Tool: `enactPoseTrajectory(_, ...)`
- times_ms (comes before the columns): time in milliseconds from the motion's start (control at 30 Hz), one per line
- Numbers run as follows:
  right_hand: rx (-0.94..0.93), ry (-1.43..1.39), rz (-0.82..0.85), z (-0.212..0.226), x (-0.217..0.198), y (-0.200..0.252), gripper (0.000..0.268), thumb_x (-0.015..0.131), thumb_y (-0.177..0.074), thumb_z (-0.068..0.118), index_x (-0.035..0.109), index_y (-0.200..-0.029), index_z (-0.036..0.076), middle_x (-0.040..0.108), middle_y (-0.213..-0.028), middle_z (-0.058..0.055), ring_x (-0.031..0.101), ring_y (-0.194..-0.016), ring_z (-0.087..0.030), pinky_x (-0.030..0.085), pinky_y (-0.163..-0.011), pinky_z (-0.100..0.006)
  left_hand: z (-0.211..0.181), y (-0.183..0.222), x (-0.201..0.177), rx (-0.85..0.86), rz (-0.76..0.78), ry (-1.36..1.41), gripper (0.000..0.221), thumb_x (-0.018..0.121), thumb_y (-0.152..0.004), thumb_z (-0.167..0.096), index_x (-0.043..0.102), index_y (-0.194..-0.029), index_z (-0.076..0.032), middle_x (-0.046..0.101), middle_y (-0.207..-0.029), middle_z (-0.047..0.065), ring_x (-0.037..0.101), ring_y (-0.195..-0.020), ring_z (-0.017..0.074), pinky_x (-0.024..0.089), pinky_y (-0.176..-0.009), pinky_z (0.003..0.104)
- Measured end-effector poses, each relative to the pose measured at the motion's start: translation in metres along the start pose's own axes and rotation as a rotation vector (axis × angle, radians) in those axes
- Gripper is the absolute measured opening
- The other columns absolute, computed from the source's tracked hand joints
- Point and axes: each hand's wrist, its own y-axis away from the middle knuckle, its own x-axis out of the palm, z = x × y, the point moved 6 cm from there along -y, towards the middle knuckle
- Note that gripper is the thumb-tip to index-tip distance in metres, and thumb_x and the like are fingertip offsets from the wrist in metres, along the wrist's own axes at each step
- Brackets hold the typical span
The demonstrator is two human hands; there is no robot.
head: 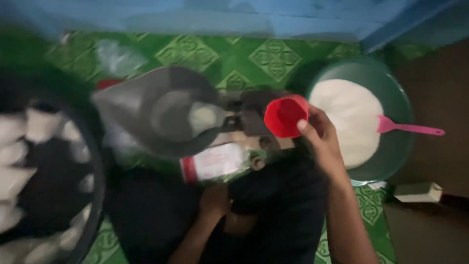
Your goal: Packaging white powder from a large bowl into individual plastic bags using a scoop and a scale.
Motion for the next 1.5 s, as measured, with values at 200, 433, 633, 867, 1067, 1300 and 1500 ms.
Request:
enactPoseTrajectory(200, 0.102, 0.060, -0.219, -0.039, -0.096, -0.004, 0.054, 0.061, -0.085, 0.032, 0.053, -0.129, 0.004, 0.061, -0.128, -0.009, 0.058, -0.119, -0.021, 0.047, -0.098, -0.035, 0.019, -0.013, 0.030, 0.121, -0.076, -0.279, 0.040, 0.061, -0.083, -0.030, 0.059, -0.120, -0.015, 0.064, -0.115, 0.015, 0.063, -0.107, 0.0379, 0.053, -0.091, 0.049)
enactPoseTrajectory(433, 0.240, 0.216, -0.453, -0.166, -0.200, -0.031, 0.038, 0.074, -0.077, 0.031, 0.071, -0.103, 0.003, 0.070, -0.088, -0.007, 0.063, -0.084, -0.014, 0.054, -0.069, -0.026, 0.036, -0.033, 0.052, 0.172, -0.030, -0.387, 0.030, 0.070, -0.082, -0.032, 0.057, -0.101, -0.012, 0.061, -0.103, 0.014, 0.063, -0.095, 0.0397, 0.051, -0.080, 0.053)
enactPoseTrajectory(633, 0.069, 1.169, -0.690, -0.255, -0.212, -0.027, 0.110, 0.069, -0.069, 0.071, 0.039, -0.142, -0.006, 0.053, -0.108, -0.023, 0.054, -0.091, -0.045, 0.048, -0.073, -0.056, 0.038, -0.043, 0.054, -0.002, 0.153, -0.408, 0.064, 0.061, -0.089, -0.033, 0.034, -0.146, -0.016, 0.043, -0.145, 0.009, 0.053, -0.125, 0.0341, 0.048, -0.100, 0.048)
enactPoseTrajectory(867, 0.375, 0.727, -0.374, -0.238, -0.202, -0.024, 0.103, 0.064, -0.072, 0.065, 0.032, -0.146, 0.001, 0.049, -0.120, -0.027, 0.049, -0.111, -0.046, 0.044, -0.090, -0.053, 0.053, -0.054, 0.066, -0.046, 0.092, -0.466, 0.049, 0.064, -0.086, -0.032, 0.049, -0.130, -0.016, 0.044, -0.139, 0.006, 0.052, -0.124, 0.0314, 0.047, -0.103, 0.048)
enactPoseTrajectory(1067, 0.010, 0.739, -0.467, -0.224, -0.224, -0.005, 0.041, 0.061, -0.090, 0.039, 0.061, -0.106, 0.001, 0.057, -0.121, -0.020, 0.054, -0.114, -0.038, 0.042, -0.097, -0.048, 0.065, -0.054, 0.078, 0.065, -0.068, -0.485, 0.059, 0.062, -0.083, -0.044, 0.046, -0.134, -0.016, 0.046, -0.134, 0.010, 0.055, -0.118, 0.0341, 0.051, -0.095, 0.050)
enactPoseTrajectory(1300, -0.112, 0.368, -0.505, -0.154, -0.171, 0.032, 0.035, 0.068, -0.084, 0.007, 0.056, -0.117, 0.006, 0.061, -0.109, -0.010, 0.062, -0.094, -0.021, 0.054, -0.075, -0.031, 0.002, 0.015, 0.015, 0.318, -0.352, -0.211, 0.057, 0.057, -0.089, -0.051, 0.052, -0.134, -0.015, 0.058, -0.131, 0.015, 0.056, -0.119, 0.0349, 0.045, -0.099, 0.044)
enactPoseTrajectory(1500, -0.114, 0.301, -0.227, -0.047, -0.068, 0.030, 0.022, 0.066, -0.090, 0.011, 0.063, -0.110, 0.006, 0.066, -0.098, -0.010, 0.066, -0.091, -0.016, 0.055, -0.076, -0.027, -0.088, 0.123, -0.120, 0.340, -0.196, 0.160, 0.030, 0.057, -0.094, -0.040, 0.060, -0.118, -0.022, 0.065, -0.091, 0.000, 0.069, -0.081, 0.0204, 0.050, -0.068, 0.036)
